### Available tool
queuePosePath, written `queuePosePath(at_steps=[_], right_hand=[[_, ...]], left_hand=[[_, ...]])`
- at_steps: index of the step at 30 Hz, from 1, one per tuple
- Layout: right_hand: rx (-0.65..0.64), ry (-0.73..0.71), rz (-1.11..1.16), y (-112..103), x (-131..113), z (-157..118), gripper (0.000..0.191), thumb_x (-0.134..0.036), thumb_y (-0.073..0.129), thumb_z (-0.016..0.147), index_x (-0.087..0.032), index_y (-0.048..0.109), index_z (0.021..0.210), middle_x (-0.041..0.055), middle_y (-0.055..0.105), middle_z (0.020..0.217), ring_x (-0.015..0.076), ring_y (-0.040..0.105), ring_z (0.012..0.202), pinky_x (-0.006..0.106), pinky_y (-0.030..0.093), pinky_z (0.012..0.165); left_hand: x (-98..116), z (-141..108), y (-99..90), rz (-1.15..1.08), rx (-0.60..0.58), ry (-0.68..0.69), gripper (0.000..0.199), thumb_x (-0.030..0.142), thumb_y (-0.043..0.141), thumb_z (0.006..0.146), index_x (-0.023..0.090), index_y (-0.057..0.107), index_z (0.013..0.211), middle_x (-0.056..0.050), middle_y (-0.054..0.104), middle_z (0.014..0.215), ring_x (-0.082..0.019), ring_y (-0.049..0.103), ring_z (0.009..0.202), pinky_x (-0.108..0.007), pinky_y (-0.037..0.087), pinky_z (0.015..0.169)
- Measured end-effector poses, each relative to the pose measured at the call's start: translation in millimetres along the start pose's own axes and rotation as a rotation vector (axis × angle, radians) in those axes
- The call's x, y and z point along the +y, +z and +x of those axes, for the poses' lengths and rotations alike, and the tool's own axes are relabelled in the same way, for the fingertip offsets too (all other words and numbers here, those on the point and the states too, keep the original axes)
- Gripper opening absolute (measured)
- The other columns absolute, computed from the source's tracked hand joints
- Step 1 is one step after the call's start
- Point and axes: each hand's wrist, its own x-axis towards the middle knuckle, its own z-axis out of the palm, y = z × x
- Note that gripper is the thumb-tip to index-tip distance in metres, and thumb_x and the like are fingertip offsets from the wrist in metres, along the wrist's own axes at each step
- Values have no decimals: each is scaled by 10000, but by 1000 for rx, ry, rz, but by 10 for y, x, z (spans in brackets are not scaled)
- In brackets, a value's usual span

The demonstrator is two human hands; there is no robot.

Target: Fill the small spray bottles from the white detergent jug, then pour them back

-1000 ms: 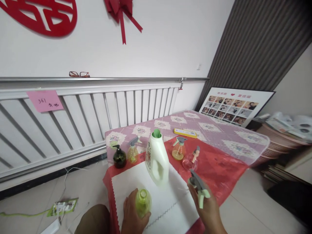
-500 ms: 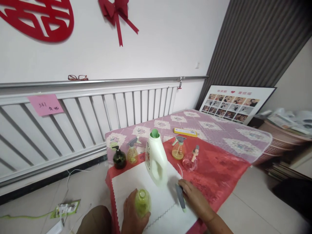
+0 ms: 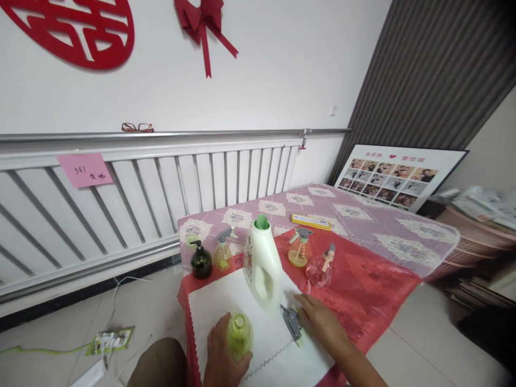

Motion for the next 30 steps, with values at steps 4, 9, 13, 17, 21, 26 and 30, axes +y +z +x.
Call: queuePosePath(at_steps=[4, 9, 13, 17, 21, 26, 30], right_hand=[[56, 114, 168, 137, -174, 113, 417, -429, 522, 811, -170, 635, 1118, 160, 741, 1080, 302, 698, 1004, 473, 531, 885], [66, 189, 399, 395, -592, 312, 497, -514, 537, 818, -152, 576, 1157, 133, 736, 1082, 272, 691, 1004, 404, 538, 869], [81, 281, 480, 566, -820, 439, 516, -525, 606, 762, -121, 630, 1082, 119, 759, 954, 293, 704, 819, 391, 554, 723], [106, 316, 525, 540, -945, 528, 583, -549, 596, 746, -109, 617, 1128, 136, 747, 1032, 307, 693, 909, 383, 543, 772], [109, 312, 505, 233, -1105, 565, 578, -547, 573, 763, -118, 609, 1149, 138, 729, 1075, 303, 673, 958, 365, 521, 798], [74, 315, 428, -395, -1294, 557, 410, -506, 636, 727, -180, 656, 974, 26, 696, 728, 244, 643, 678, 316, 486, 613], [35, 328, 281, -852, -1318, 532, 320, -536, 628, 717, -217, 613, 736, -33, 553, 517, 182, 531, 515, 274, 398, 495]], left_hand=[[34, -2, -9, -14, -33, -30, 780, 232, 622, 630, 111, 373, 1359, -206, 579, 1340, -357, 554, 1230, -566, 385, 1086], [63, 7, -32, -8, -62, -43, 781, 225, 629, 629, 108, 388, 1363, -198, 561, 1372, -348, 529, 1262, -548, 367, 1107], [107, 28, -53, 5, -94, -86, 806, 207, 644, 610, 109, 404, 1372, -180, 559, 1387, -334, 514, 1284, -513, 348, 1133], [157, 50, -70, -1, -102, -93, 816, 183, 653, 593, 109, 419, 1372, -176, 564, 1386, -338, 505, 1295, -509, 325, 1147], [190, 74, -107, -23, -125, -119, 817, 190, 655, 590, 108, 438, 1373, -175, 545, 1407, -346, 490, 1309, -503, 319, 1153], [199, 116, -179, -108, -224, -192, 808, 218, 655, 610, 108, 432, 1379, -177, 510, 1440, -355, 450, 1344, -532, 270, 1178], [142, 162, -188, -205, -236, -275, 839, 249, 676, 611, 118, 397, 1392, -172, 494, 1452, -347, 438, 1352, -493, 303, 1171]])
